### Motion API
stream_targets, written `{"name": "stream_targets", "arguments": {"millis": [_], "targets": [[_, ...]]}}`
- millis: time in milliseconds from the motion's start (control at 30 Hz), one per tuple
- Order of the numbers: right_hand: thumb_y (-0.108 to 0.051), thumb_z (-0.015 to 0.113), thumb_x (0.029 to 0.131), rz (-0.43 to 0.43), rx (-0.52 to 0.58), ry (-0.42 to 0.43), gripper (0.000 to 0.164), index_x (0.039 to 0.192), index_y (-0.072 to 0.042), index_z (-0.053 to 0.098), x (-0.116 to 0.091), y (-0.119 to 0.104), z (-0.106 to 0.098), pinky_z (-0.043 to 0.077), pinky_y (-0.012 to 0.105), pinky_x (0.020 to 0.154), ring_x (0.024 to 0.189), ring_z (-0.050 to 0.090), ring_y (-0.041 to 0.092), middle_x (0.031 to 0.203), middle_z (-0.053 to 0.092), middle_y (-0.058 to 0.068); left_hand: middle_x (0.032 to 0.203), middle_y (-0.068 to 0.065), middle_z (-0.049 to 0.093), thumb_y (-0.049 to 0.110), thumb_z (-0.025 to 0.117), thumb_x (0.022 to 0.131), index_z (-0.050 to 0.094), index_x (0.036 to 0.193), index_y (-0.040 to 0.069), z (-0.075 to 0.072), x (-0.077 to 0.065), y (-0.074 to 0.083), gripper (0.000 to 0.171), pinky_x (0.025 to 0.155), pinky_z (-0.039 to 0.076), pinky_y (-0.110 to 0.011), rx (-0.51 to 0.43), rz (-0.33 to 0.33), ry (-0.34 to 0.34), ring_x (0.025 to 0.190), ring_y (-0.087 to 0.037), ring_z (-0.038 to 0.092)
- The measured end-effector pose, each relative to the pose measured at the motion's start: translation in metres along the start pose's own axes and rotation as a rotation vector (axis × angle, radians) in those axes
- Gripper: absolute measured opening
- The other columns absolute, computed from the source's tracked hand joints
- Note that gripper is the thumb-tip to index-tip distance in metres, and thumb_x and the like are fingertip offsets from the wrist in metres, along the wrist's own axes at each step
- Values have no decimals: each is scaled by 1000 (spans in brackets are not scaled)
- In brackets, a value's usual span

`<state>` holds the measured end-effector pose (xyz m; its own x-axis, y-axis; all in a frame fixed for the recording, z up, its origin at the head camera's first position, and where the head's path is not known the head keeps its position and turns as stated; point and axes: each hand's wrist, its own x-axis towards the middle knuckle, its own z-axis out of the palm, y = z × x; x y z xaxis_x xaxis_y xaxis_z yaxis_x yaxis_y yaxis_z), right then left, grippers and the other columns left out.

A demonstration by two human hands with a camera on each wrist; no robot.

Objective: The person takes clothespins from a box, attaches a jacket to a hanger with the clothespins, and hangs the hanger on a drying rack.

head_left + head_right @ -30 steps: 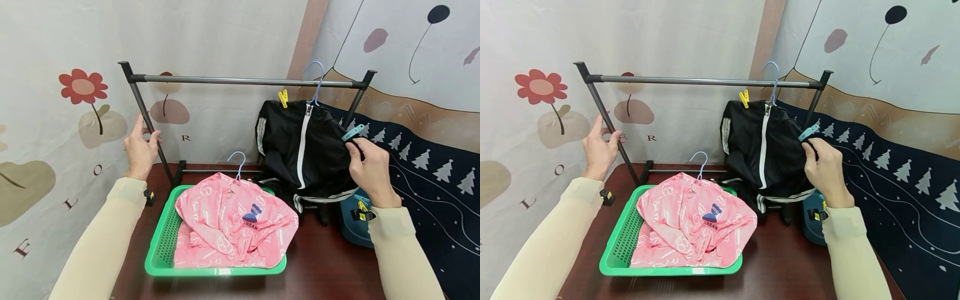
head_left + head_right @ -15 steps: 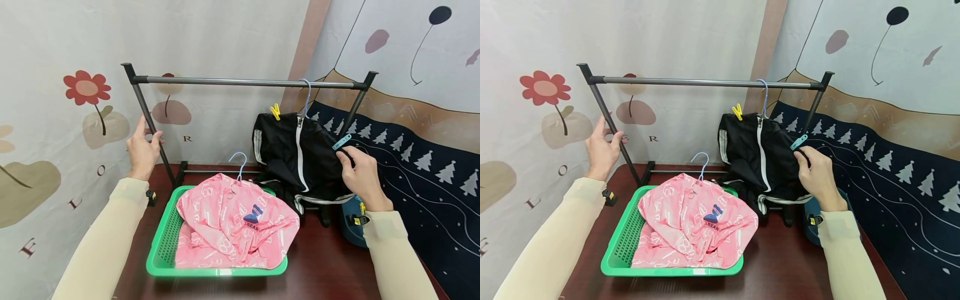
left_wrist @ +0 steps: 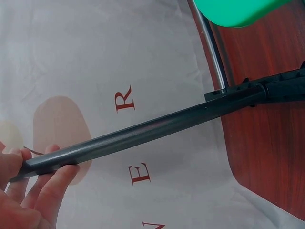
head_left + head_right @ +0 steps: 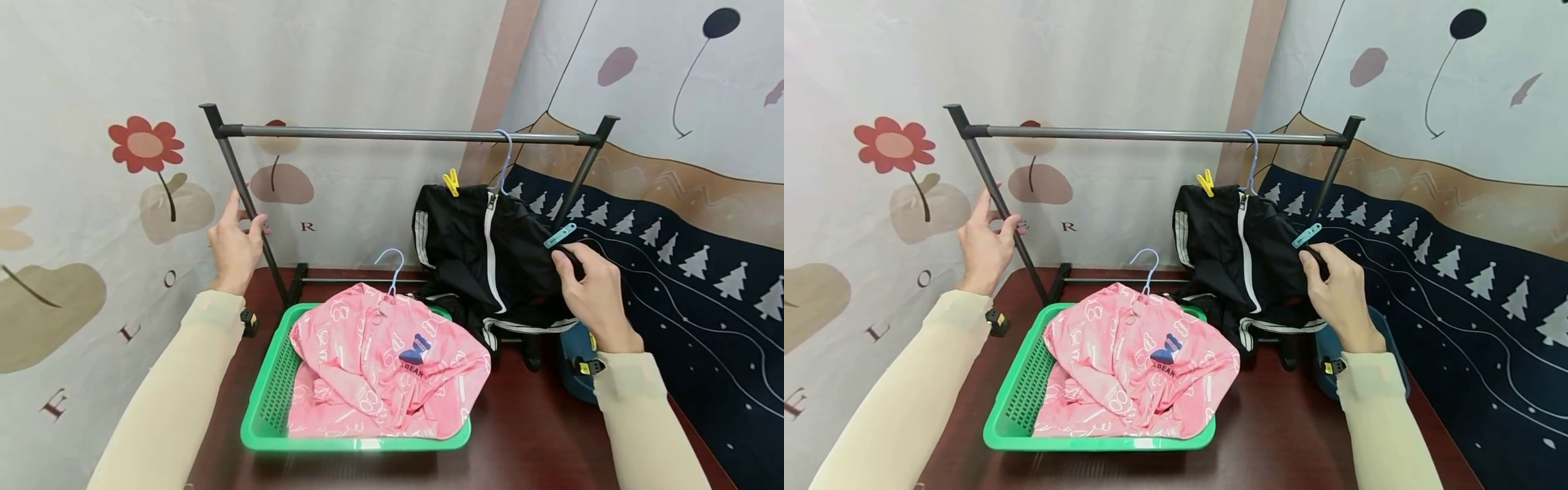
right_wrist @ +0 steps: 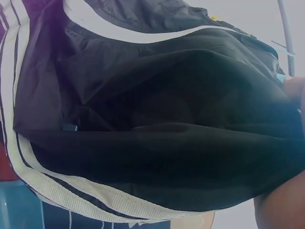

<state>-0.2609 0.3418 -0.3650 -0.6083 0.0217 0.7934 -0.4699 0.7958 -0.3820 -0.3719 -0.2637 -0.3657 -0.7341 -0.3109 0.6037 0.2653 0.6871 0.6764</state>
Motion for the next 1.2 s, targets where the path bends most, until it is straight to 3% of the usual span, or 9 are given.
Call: {"name": "stream_targets", "arguments": {"millis": [100,233,467,700,1067,1200], "targets": [[-12,73,115,10,4,8,20,121,6,78,-1,0,-2,37,2,105,110,73,43,120,82,27,135,-18,83,25,73,117,38,179,54,1,0,-1,77,68,42,-4,-10,-3,-1,81,-6,83],[-14,74,115,24,9,19,23,127,5,78,-4,0,-5,36,1,111,117,73,42,127,82,27,136,-19,83,24,72,117,38,178,56,2,2,-2,77,69,42,-4,-16,-1,-4,101,-42,88],[-13,76,113,22,12,31,26,134,3,78,-8,-2,-10,36,2,111,122,70,34,132,79,26,135,-16,84,28,70,118,37,177,58,2,3,-1,74,70,44,-4,-6,-7,-4,100,-38,88],[-10,79,110,-6,23,60,31,140,-2,78,-15,-4,-14,38,4,107,121,60,-2,134,78,22,135,-18,83,27,69,119,36,178,59,2,1,0,75,69,43,-5,-27,-3,-7,103,-40,88],[1,79,102,-37,57,120,47,148,3,71,-27,-11,-16,40,7,113,133,55,-8,141,72,30,134,-17,84,22,72,118,40,176,58,3,2,0,76,70,44,-2,-11,-3,3,101,-38,89],[3,79,100,-61,72,126,49,149,6,71,-31,-14,-17,41,9,117,138,54,-4,147,70,32,132,-16,85,23,72,118,42,175,57,2,2,0,74,70,44,-2,-6,10,15,95,-29,90]]}}
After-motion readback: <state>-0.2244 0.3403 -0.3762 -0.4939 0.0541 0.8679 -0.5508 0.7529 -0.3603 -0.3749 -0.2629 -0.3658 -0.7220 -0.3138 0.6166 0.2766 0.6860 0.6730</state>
